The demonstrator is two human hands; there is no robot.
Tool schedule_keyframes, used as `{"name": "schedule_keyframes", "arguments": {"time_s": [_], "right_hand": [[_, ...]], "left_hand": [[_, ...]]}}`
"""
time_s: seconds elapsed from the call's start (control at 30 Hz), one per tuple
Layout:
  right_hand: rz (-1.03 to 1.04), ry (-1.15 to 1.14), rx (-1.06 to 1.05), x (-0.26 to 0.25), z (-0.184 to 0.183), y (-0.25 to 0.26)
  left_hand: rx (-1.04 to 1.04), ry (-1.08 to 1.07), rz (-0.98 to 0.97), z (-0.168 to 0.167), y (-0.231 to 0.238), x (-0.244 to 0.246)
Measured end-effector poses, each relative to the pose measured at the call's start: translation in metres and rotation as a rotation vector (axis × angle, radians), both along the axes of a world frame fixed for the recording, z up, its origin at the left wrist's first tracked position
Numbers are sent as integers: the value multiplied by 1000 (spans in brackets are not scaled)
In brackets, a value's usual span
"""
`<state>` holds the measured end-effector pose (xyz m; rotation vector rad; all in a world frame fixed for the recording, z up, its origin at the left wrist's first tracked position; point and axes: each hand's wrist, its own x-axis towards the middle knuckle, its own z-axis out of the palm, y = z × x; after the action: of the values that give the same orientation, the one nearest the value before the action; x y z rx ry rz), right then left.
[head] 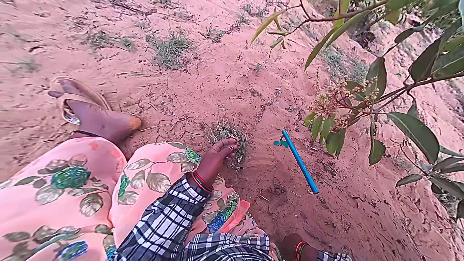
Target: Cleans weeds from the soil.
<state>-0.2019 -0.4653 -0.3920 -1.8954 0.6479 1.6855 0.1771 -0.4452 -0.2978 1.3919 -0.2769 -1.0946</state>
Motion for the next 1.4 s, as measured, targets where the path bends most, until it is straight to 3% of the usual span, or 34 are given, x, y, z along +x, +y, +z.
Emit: {"name": "schedule_keyframes", "arguments": {"time_s": [0.13, 0.27, 0.33, 0.4, 0.47, 0.6, 0.7, 0.83, 1.0, 1.17, 1.3, 1.4], "right_hand": [[-104, -125, -192, 8, 9, -28], [-495, -522, -516, 43, 31, -96], [-643, -661, -555, 62, 41, -117], [-574, -597, -467, 76, 46, -123], [-374, -356, -341, 84, 44, -115], [-144, 4, -287, 78, 12, -65], [-221, -201, -304, 72, -11, -44], [-562, -596, -531, 80, -10, -65], [-552, -421, -724, 79, 0, -112], [-588, -316, -807, 84, -30, -107], [-529, -482, -705, 105, -48, -74], [-648, -685, -630, 118, -36, -71]], "left_hand": [[8, 9, 2, 0, -1, -2], [9, 8, 6, 3, 0, -2], [5, 4, -1, 3, 1, -2], [-3, -1, 1, 3, 1, -1], [-9, 6, -2, 4, 1, -1], [-27, 13, -22, 4, 2, 1], [-27, 18, -38, 4, 0, 1], [1, -1, -70, 5, 2, 1], [-34, 6, -51, 3, 0, 0], [-51, 19, -21, 7, 2, 0], [-33, -4, -47, 5, 2, 0], [1, -42, -85, 4, -1, -2]]}}
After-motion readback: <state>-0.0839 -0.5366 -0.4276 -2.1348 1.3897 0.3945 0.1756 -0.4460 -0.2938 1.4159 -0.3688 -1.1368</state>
